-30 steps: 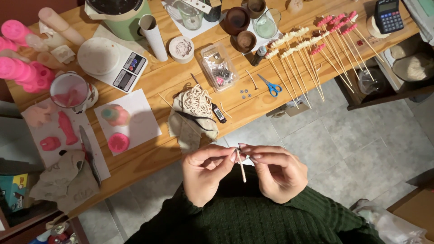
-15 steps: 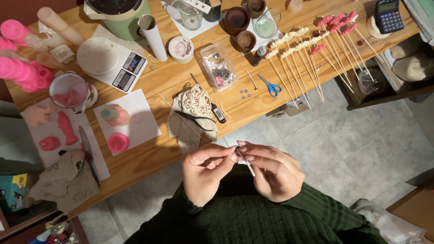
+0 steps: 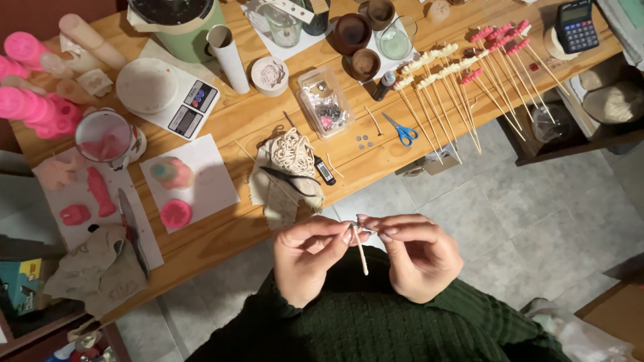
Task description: Attaching metal wick tabs to candle wicks and organizing them on a workbench in a candle studio.
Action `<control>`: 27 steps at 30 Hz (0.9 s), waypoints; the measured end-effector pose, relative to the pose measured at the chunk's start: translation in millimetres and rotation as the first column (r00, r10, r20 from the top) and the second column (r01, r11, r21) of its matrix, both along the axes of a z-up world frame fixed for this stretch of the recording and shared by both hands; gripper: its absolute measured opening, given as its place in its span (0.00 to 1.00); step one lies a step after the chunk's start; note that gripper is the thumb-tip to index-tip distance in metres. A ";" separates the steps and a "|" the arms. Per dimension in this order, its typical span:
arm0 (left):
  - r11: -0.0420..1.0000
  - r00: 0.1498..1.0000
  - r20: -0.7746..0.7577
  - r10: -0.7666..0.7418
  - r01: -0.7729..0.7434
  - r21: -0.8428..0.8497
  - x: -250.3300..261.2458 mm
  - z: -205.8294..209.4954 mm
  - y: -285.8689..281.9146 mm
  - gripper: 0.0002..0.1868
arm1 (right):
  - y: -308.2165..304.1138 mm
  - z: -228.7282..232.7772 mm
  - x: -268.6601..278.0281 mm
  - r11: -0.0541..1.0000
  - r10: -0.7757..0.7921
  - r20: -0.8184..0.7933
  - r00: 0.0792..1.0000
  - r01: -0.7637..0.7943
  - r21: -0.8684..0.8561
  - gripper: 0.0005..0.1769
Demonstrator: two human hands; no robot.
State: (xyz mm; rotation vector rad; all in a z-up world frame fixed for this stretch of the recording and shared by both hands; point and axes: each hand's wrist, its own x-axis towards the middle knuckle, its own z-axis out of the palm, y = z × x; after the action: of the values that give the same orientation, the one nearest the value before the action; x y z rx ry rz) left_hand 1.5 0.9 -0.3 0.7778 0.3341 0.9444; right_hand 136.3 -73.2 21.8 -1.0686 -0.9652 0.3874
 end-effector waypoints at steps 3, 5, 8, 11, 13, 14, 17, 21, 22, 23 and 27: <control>1.000 1.000 -0.003 -0.013 0.013 -0.026 0.0 6.2 0.6 0.08 | 0.7 4.5 -0.7 1.000 -0.014 0.068 0.998 0.015 -0.018 0.05; 0.999 1.000 0.002 -0.013 0.013 -0.032 0.9 5.5 0.6 0.08 | 0.8 4.9 0.2 1.000 -0.016 0.092 0.996 0.018 -0.020 0.05; 0.999 1.000 -0.005 -0.009 0.009 -0.032 1.6 8.0 1.3 0.08 | 1.2 6.0 1.6 0.999 -0.025 0.146 0.989 0.028 -0.020 0.07; 0.999 1.000 0.006 -0.016 0.016 -0.032 2.1 7.9 2.5 0.09 | 2.2 6.2 1.0 0.998 -0.046 0.183 0.982 0.051 -0.021 0.08; 0.999 0.999 0.029 -0.029 0.030 -0.035 2.0 6.5 3.0 0.09 | 3.0 6.6 0.4 0.997 -0.062 0.191 0.980 0.068 -0.021 0.08; 0.999 0.999 0.017 -0.033 0.034 -0.040 1.4 5.6 3.3 0.09 | 3.6 6.8 0.1 0.998 -0.061 0.192 0.979 0.066 -0.023 0.08; 0.999 0.999 0.004 -0.034 0.034 -0.032 1.0 3.0 5.3 0.09 | 6.0 7.8 0.3 0.997 -0.062 0.212 0.975 0.068 -0.023 0.08; 1.000 1.000 -0.005 0.000 -0.001 -0.023 0.2 0.4 8.0 0.08 | 10.2 10.4 -0.8 0.998 -0.048 0.244 0.969 0.056 -0.024 0.07; 1.000 1.000 -0.004 -0.001 0.000 -0.021 -0.3 0.6 9.3 0.08 | 11.0 11.4 -1.8 0.998 -0.050 0.246 0.968 0.057 -0.021 0.07; 1.000 1.000 -0.008 0.003 -0.003 -0.012 -0.9 0.7 10.4 0.08 | 11.8 12.3 -3.0 0.998 -0.051 0.238 0.970 0.059 -0.027 0.07; 0.999 1.000 -0.004 -0.031 0.031 -0.038 -4.1 -0.1 16.2 0.08 | 15.3 8.3 -5.9 0.999 -0.030 0.205 0.978 0.024 0.031 0.08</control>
State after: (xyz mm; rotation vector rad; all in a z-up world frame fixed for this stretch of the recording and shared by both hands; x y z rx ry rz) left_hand -2.6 17.1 -0.4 0.7489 0.3423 0.9050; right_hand 130.4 -57.9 30.0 -1.1095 -1.1348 0.2430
